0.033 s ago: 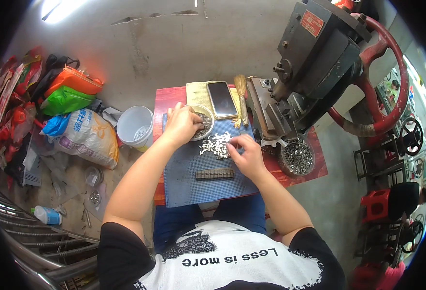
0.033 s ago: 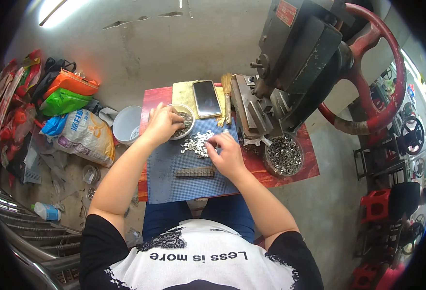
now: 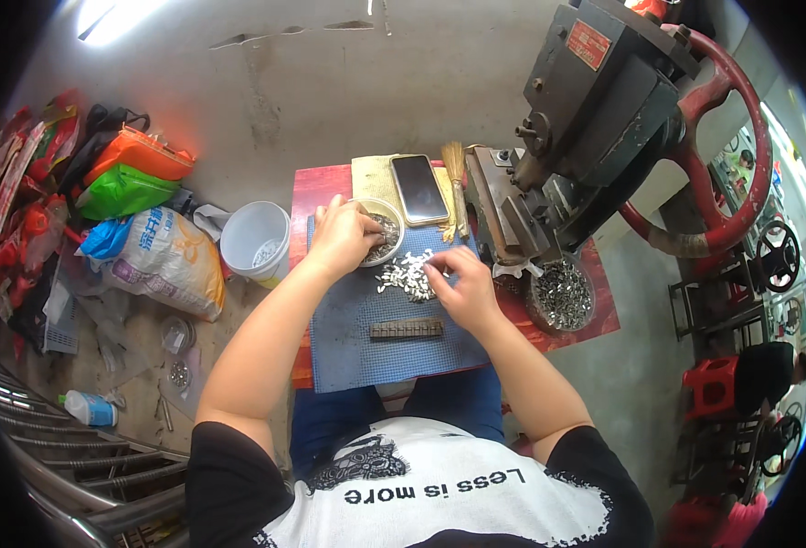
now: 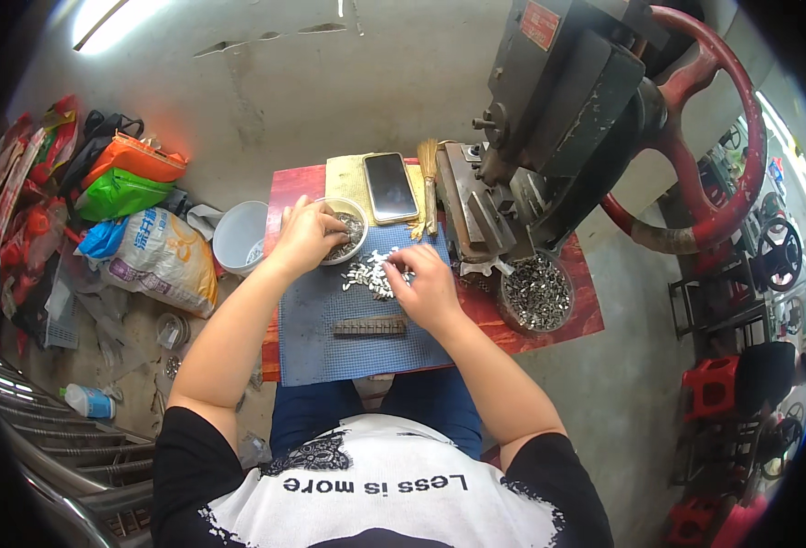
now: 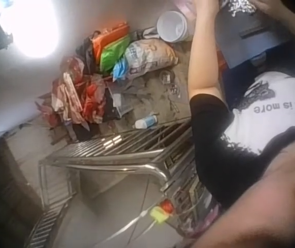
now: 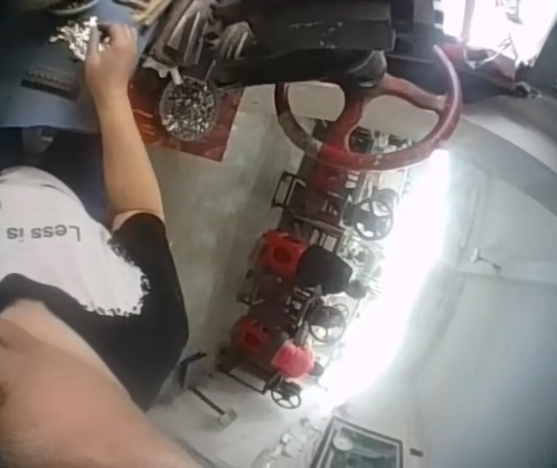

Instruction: Placing small metal studs into a jig and using a manual press to assemble them.

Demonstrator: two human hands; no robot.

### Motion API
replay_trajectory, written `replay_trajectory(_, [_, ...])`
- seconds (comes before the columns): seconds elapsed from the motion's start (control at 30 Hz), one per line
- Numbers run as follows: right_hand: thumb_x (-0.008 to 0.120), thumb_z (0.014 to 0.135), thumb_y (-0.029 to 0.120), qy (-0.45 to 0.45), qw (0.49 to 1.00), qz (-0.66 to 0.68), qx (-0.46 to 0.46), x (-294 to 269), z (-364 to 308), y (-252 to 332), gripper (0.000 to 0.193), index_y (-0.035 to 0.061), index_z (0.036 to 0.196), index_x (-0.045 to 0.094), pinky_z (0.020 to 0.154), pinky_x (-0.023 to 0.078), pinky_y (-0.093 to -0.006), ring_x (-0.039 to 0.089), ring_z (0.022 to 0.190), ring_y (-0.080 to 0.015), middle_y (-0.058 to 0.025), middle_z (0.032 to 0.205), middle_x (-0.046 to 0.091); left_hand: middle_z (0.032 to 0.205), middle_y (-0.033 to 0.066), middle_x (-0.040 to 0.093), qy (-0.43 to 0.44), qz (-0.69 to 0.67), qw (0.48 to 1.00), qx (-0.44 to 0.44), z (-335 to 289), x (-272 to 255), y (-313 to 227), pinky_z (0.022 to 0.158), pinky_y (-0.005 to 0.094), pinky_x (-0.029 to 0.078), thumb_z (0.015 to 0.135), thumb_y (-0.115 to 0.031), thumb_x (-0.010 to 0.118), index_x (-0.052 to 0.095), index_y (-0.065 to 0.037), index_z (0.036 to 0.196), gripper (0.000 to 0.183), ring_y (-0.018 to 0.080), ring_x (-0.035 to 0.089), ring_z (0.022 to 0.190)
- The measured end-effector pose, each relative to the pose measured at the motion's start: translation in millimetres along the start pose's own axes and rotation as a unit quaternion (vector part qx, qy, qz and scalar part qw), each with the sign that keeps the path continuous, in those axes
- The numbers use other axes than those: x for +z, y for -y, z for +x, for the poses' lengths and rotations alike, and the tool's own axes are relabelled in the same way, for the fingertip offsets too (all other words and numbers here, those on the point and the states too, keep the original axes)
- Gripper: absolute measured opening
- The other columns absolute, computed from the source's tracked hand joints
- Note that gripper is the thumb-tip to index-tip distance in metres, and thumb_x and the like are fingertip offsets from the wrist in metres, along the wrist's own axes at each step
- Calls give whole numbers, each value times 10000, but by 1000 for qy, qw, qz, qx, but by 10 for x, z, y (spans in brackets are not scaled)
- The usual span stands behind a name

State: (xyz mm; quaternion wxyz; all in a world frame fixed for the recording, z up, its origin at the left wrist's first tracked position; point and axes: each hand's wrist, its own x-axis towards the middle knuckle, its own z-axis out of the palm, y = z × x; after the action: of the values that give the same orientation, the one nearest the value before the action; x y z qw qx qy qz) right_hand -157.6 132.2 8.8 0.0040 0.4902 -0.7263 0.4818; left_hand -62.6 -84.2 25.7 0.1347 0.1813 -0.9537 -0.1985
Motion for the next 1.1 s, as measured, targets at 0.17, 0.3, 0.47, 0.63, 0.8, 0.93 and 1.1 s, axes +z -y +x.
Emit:
replay_trajectory(0.17, [654, 922, 236, 35, 994, -96, -45, 256, 564, -31, 216, 26, 875, 673, 808, 476, -459, 594, 904, -366, -162, 891, 672, 1049, -8, 708, -35, -62, 997, 29, -78, 40, 121, 977, 435, 339, 781, -266, 794, 812, -156, 921, 178, 249, 535, 1112])
replay_trajectory(0.3, [636, 944, 250, 151, 980, -126, -33, 298, 831, 44, 238, 20, 906, 680, 777, 480, -439, 612, 878, -348, -158, 861, 668, 1053, -28, 721, -81, -99, 988, 86, -134, -19, 121, 1004, 446, 333, 790, -262, 789, 803, -148, 915, 170, 234, 535, 1158])
replay_trajectory(0.47, [625, 961, 274, 263, 963, -27, 50, 275, 969, 226, 277, 3, 909, 657, 719, 484, -427, 640, 811, -325, -183, 856, 660, 1064, -10, 740, -70, -36, 987, 136, -146, -116, 225, 1083, 468, 323, 806, -229, 785, 791, -126, 976, 199, 238, 536, 1246])
replay_trajectory(0.63, [611, 946, 226, 250, 965, -77, -27, 342, 966, 156, 244, -10, 934, 669, 810, 498, -467, 646, 914, -387, -223, 921, 681, 1144, 2, 737, -34, -172, 979, 103, -163, -35, 243, 1159, 517, 242, 837, -241, 762, 793, -148, 997, 187, 262, 484, 1356])
replay_trajectory(0.8, [626, 926, 222, 224, 968, -86, -72, 303, 966, 202, 207, 24, 904, 682, 886, 473, -464, 606, 965, -384, -191, 933, 674, 1197, 3, 726, -28, -202, 978, 52, -137, 3, 313, 1164, 508, 255, 846, -260, 762, 795, -182, 1040, 211, 267, 451, 1397])
replay_trajectory(0.93, [630, 929, 227, 198, 966, -112, -122, 328, 979, 147, 214, 22, 908, 687, 859, 481, -469, 617, 948, -382, -188, 926, 681, 1178, -2, 733, -40, -243, 967, 68, -164, 17, 281, 1160, 526, 249, 851, -270, 761, 797, -204, 1044, 207, 266, 455, 1394])
replay_trajectory(1.1, [668, 947, 336, 234, 970, 4, 71, 311, 1007, 130, 326, 13, 913, 703, 735, 509, -390, 659, 808, -244, -147, 846, 690, 1147, -14, 743, -69, -236, 968, 41, -166, 4, 229, 1158, 549, 225, 855, -281, 760, 800, -207, 1031, 196, 249, 482, 1372])
